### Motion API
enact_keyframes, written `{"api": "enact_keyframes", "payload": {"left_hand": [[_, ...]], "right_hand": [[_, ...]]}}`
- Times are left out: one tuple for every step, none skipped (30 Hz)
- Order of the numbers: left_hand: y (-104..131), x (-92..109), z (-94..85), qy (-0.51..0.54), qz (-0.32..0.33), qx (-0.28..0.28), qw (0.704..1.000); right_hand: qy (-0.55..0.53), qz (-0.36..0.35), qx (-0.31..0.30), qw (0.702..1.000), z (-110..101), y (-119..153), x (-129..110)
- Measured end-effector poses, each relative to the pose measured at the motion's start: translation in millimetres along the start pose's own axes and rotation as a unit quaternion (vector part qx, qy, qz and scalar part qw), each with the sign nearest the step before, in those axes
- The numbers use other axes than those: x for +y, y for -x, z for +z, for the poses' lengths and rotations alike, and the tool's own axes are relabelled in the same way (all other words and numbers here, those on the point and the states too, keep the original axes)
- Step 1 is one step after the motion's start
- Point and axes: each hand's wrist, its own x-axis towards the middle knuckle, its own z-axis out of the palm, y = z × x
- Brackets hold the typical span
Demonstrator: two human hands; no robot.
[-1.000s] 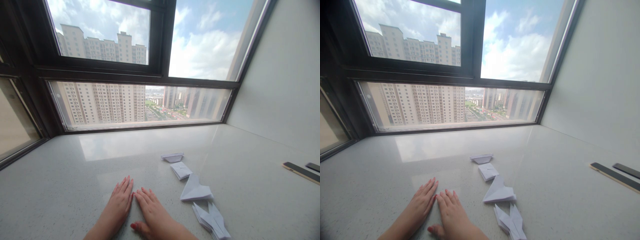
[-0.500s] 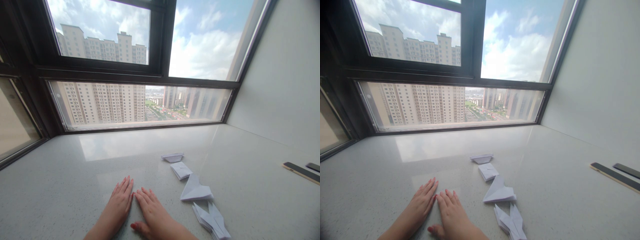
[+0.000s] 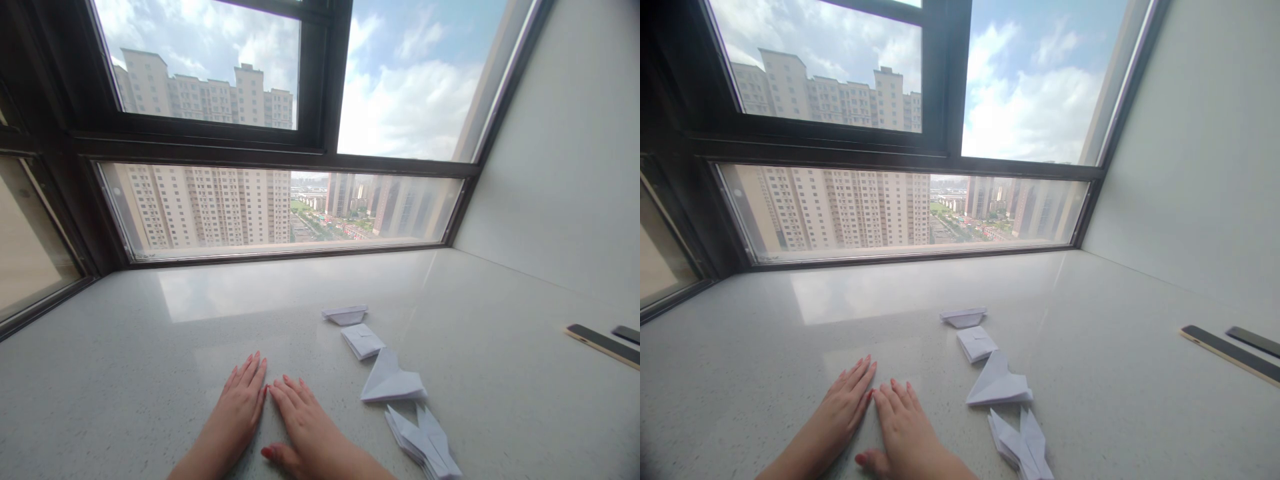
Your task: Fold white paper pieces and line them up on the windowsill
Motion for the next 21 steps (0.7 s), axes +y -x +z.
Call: {"api": "enact_keyframes", "payload": {"left_hand": [[0.1, 0.2, -0.5, -0.002, -0.001, -0.002, 1.000], [0.2, 0.3, -0.8, -0.004, -0.002, -0.004, 1.000], [0.2, 0.3, -0.9, -0.005, -0.003, -0.006, 1.000], [0.1, 0.2, -0.8, -0.005, -0.002, -0.005, 1.000], [0.0, -0.1, -0.4, -0.005, -0.002, -0.004, 1.000], [-0.2, -0.4, 0.2, -0.004, -0.001, -0.001, 1.000], [-0.5, -0.7, 0.8, -0.004, 0.001, 0.001, 1.000], [-0.7, -1.0, 1.3, -0.004, 0.003, 0.004, 1.000], [-0.9, -1.1, 1.6, -0.005, 0.004, 0.007, 1.000], [-0.9, -1.1, 1.6, -0.006, 0.006, 0.008, 1.000], [-0.9, -0.9, 1.3, -0.007, 0.006, 0.008, 1.000], [-0.8, -0.5, 0.7, -0.009, 0.005, 0.005, 1.000], [-0.6, 0.0, -0.1, -0.010, 0.003, 0.001, 1.000], [-0.4, 0.6, -1.2, -0.011, 0.000, -0.004, 1.000], [-0.2, 1.3, -2.3, -0.011, -0.001, -0.008, 1.000], [-0.1, 2.0, -3.4, -0.011, -0.002, -0.012, 1.000], [0.1, 2.7, -4.5, -0.012, -0.003, -0.015, 1.000], [0.1, 3.3, -5.5, -0.012, -0.004, -0.018, 1.000], [0.2, 3.9, -6.3, -0.013, -0.005, -0.021, 1.000], [0.2, 4.3, -7.0, -0.013, -0.006, -0.024, 1.000], [0.3, 4.7, -7.4, -0.013, -0.008, -0.027, 1.000]], "right_hand": [[-0.002, 0.000, -0.001, 1.000, 0.3, 0.0, 0.1], [-0.003, -0.001, -0.002, 1.000, 0.3, 0.0, 0.1], [-0.005, -0.001, -0.002, 1.000, 0.2, 0.0, 0.0], [-0.006, -0.003, -0.002, 1.000, -0.1, 0.1, -0.2], [-0.006, -0.003, -0.001, 1.000, -0.6, 0.1, -0.5], [-0.006, -0.002, 0.000, 1.000, -1.0, 0.2, -0.9], [-0.006, 0.000, 0.001, 1.000, -1.5, 0.2, -1.2], [-0.006, 0.002, 0.001, 1.000, -1.8, 0.3, -1.6], [-0.006, 0.003, -0.002, 1.000, -2.1, 0.3, -1.8], [-0.006, 0.003, -0.004, 1.000, -2.2, 0.2, -1.9], [-0.005, 0.003, -0.003, 1.000, -2.2, 0.2, -2.0], [-0.005, 0.002, -0.003, 1.000, -2.2, 0.2, -2.0], [-0.006, 0.002, -0.003, 1.000, -2.3, 0.3, -1.9], [-0.006, 0.002, -0.002, 1.000, -2.4, 0.3, -1.9], [-0.007, 0.003, -0.002, 1.000, -2.7, 0.3, -2.0], [-0.008, 0.003, -0.004, 1.000, -3.2, 0.4, -2.0], [-0.010, 0.002, -0.006, 1.000, -3.7, 0.4, -2.2], [-0.011, 0.002, -0.010, 1.000, -4.2, 0.4, -2.3], [-0.012, 0.003, -0.011, 1.000, -4.7, 0.4, -2.5], [-0.014, 0.003, -0.013, 1.000, -5.1, 0.4, -2.7], [-0.015, 0.004, -0.015, 1.000, -5.5, 0.4, -3.0]]}}
